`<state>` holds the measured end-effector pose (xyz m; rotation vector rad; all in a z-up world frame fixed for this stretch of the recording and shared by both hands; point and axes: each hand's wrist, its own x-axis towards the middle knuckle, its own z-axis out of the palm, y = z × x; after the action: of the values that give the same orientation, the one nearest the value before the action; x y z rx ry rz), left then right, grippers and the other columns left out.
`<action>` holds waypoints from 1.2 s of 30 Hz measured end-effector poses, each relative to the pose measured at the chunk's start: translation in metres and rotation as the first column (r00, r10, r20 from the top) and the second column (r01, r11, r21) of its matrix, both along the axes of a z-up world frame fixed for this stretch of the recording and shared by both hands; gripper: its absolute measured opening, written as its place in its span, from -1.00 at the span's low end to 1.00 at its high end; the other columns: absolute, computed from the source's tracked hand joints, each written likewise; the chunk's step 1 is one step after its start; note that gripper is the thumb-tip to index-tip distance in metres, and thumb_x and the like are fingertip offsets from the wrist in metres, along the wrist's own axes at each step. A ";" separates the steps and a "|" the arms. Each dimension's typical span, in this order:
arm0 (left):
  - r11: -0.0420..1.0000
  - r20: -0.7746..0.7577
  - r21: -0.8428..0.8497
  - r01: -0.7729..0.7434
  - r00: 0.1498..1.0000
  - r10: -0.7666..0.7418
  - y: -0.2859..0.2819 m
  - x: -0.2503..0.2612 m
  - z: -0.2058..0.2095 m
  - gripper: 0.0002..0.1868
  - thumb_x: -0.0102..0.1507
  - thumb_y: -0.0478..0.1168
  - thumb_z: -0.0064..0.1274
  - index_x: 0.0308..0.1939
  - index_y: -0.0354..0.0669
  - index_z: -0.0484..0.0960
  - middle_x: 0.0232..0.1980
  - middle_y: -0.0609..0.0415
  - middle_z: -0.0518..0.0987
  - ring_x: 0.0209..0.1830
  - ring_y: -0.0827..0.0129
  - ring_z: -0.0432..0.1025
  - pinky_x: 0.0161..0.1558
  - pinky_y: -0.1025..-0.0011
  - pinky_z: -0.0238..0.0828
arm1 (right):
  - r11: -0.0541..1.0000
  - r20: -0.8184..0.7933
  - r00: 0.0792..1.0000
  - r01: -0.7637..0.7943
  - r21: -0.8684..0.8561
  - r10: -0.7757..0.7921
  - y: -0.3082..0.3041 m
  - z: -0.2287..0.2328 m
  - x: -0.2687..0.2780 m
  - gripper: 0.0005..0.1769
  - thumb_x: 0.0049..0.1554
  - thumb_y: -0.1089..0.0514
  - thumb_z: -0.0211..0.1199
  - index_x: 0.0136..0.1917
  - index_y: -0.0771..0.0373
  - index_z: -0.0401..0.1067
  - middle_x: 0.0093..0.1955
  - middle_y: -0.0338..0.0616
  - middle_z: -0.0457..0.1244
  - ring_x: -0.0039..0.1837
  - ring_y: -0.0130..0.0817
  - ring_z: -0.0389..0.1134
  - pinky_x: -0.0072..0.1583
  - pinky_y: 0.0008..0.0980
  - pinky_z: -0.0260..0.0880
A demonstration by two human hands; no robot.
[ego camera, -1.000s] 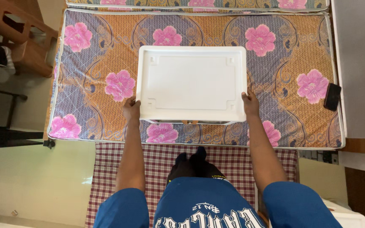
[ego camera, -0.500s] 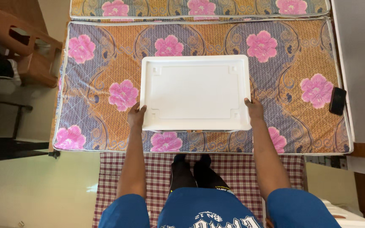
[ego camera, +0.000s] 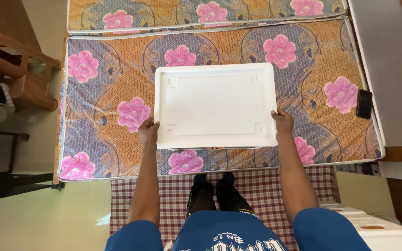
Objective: The person assembles a white plastic storage box by inserting a mesh front panel, attaching a frame, and securing the lid. They then stack the assembled box on top of another identical box and open the front mesh doors of both boxes.
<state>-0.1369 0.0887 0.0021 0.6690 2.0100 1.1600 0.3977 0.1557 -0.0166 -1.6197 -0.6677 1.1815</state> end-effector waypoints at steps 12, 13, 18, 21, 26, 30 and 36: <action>0.980 0.387 0.179 0.089 0.909 -0.154 0.029 0.012 -0.007 -0.62 0.12 -0.48 0.13 0.03 -0.34 0.66 -0.10 -0.02 0.69 -0.13 0.34 0.55 -0.05 0.41 0.49 | 0.977 -0.012 0.994 0.112 0.182 -0.112 -0.063 0.040 0.031 -0.71 0.17 0.31 0.36 0.17 0.43 0.55 0.04 -0.19 0.42 0.01 -0.49 0.39 0.08 -0.48 0.39; 0.974 0.398 0.197 0.107 0.900 -0.180 0.033 0.018 -0.004 -0.63 0.12 -0.47 0.12 0.03 -0.33 0.65 -0.10 0.00 0.70 -0.12 0.35 0.55 -0.04 0.42 0.49 | 0.971 -0.009 0.992 0.126 0.201 -0.127 -0.072 0.045 0.034 -0.70 0.18 0.31 0.37 0.18 0.44 0.56 0.03 -0.18 0.41 0.00 -0.48 0.37 0.08 -0.47 0.37; 0.968 0.360 0.177 0.175 0.904 -0.230 0.049 0.044 0.015 -0.62 0.07 -0.44 0.03 -0.03 -0.35 0.69 -0.13 0.00 0.68 -0.15 0.30 0.53 -0.05 0.38 0.49 | 0.945 0.028 0.947 0.316 0.083 -0.319 -0.125 0.078 0.043 -0.62 0.10 0.25 0.37 0.20 0.37 0.52 0.03 -0.22 0.42 0.00 -0.43 0.43 0.05 -0.40 0.46; 0.952 0.386 0.188 0.240 0.874 -0.296 0.061 0.063 0.026 -0.65 0.04 -0.44 0.00 -0.10 -0.31 0.66 -0.16 0.03 0.66 -0.17 0.31 0.51 -0.06 0.39 0.48 | 0.920 -0.034 0.943 0.330 0.212 -0.330 -0.157 0.093 0.051 -0.57 0.09 0.31 0.34 0.24 0.45 0.54 0.05 -0.19 0.40 0.02 -0.40 0.37 0.09 -0.41 0.40; 0.909 0.442 0.261 0.324 0.797 -0.412 0.074 0.106 0.044 -0.73 0.04 -0.46 0.00 -0.19 -0.29 0.65 -0.22 0.06 0.62 -0.24 0.34 0.46 -0.16 0.43 0.42 | 0.861 -0.092 0.905 0.423 0.281 -0.415 -0.226 0.116 0.069 -0.52 0.03 0.38 0.22 0.24 0.50 0.52 0.08 -0.10 0.40 0.04 -0.34 0.39 0.12 -0.43 0.40; 0.883 0.471 0.264 0.388 0.747 -0.470 0.076 0.151 0.057 -0.74 0.02 -0.47 -0.02 -0.23 -0.28 0.64 -0.26 0.08 0.61 -0.30 0.37 0.44 -0.23 0.45 0.40 | 0.802 -0.063 0.841 0.532 0.271 -0.537 -0.290 0.145 0.072 -0.53 0.01 0.37 0.18 0.21 0.51 0.52 0.06 -0.05 0.39 0.02 -0.30 0.39 0.10 -0.39 0.42; 0.780 0.457 0.357 0.514 0.632 -0.626 0.064 0.229 0.073 -0.79 0.04 -0.46 -0.01 -0.29 -0.30 0.67 -0.31 0.08 0.61 -0.35 0.39 0.41 -0.27 0.46 0.37 | 0.673 -0.009 0.702 0.686 0.276 -0.712 -0.376 0.178 0.082 -0.53 0.04 0.41 0.18 0.24 0.47 0.52 0.10 0.00 0.41 0.06 -0.28 0.42 0.18 -0.39 0.42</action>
<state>0.0923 0.1531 0.0751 0.8686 1.0644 0.9958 0.4800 -0.2204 0.1611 -1.4978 -0.1864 0.4160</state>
